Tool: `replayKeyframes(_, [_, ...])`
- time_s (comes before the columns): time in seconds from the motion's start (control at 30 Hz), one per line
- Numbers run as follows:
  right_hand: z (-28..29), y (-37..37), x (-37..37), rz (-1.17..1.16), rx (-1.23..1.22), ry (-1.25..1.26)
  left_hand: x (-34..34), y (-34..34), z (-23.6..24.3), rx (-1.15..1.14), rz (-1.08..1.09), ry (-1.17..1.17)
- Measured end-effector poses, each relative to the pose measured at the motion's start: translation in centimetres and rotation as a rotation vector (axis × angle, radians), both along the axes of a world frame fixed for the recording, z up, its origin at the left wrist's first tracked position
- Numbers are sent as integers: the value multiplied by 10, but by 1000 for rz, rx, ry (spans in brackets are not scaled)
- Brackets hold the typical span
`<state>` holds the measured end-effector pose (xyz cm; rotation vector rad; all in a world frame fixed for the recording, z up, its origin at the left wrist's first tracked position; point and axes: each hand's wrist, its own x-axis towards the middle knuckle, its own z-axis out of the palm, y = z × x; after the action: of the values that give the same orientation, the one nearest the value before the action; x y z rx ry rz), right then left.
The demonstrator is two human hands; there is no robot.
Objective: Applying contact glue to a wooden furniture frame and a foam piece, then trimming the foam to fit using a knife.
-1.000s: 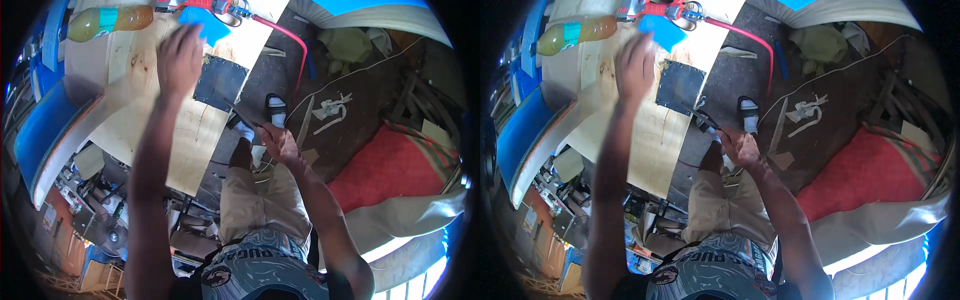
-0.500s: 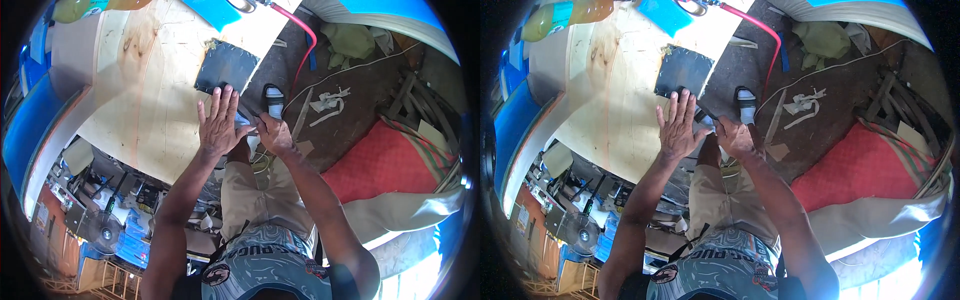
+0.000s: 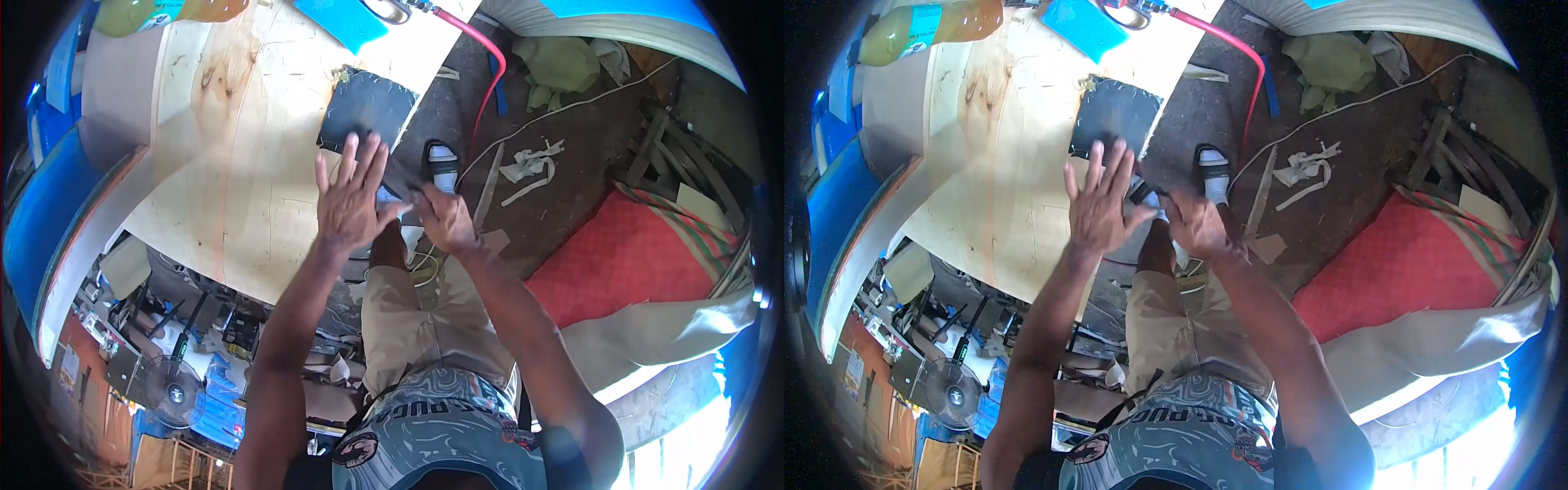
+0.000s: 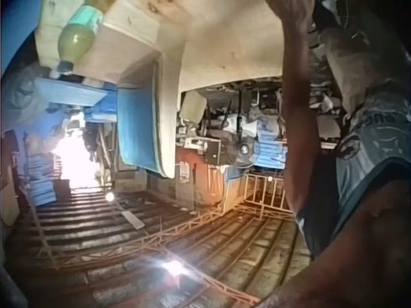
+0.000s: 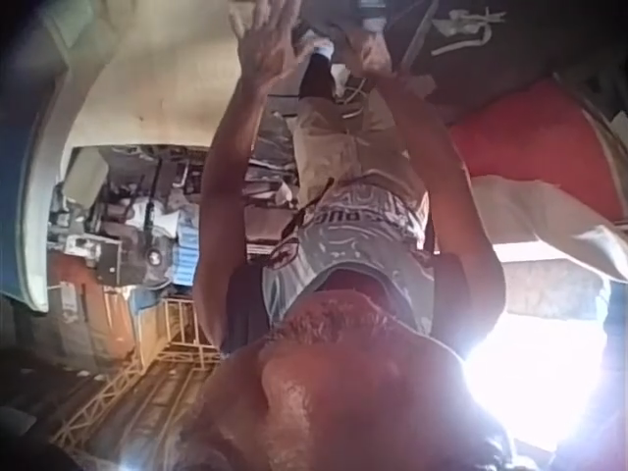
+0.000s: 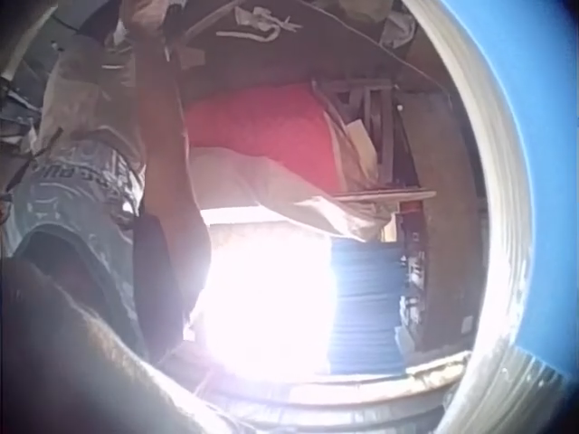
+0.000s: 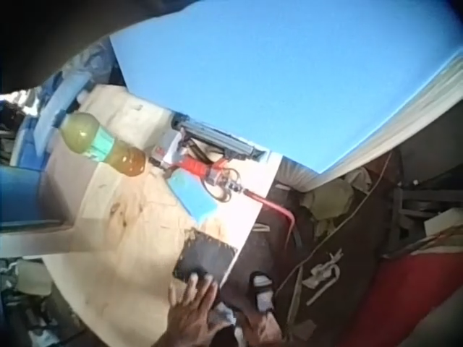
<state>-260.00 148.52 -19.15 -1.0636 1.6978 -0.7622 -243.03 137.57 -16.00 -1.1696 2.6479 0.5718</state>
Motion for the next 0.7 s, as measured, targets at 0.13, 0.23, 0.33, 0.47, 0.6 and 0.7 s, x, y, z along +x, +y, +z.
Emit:
replayKeyframes(0.13, [-25, -14, 0, -21, -66, 212, -16, -1, -8, -111, 63, -45])
replayKeyframes(0.23, [-28, -66, -20, -9, -83, 447, -48, -50, -12, -297, 80, -18])
replayKeyframes(0.33, [-16, -62, -22, 10, -120, 208, -44, -52, -7, -214, 63, -16])
replayKeyframes(0.47, [12, -7, -3, 53, -96, 27, -8, 11, 16, -4, 88, -72])
replayKeyframes(0.6, [-16, -30, -8, 0, -88, 232, -22, 3, -4, -140, 130, -82])
replayKeyframes(0.7, [-6, -80, -22, 43, -19, 368, -46, -44, -7, -282, 132, -62])
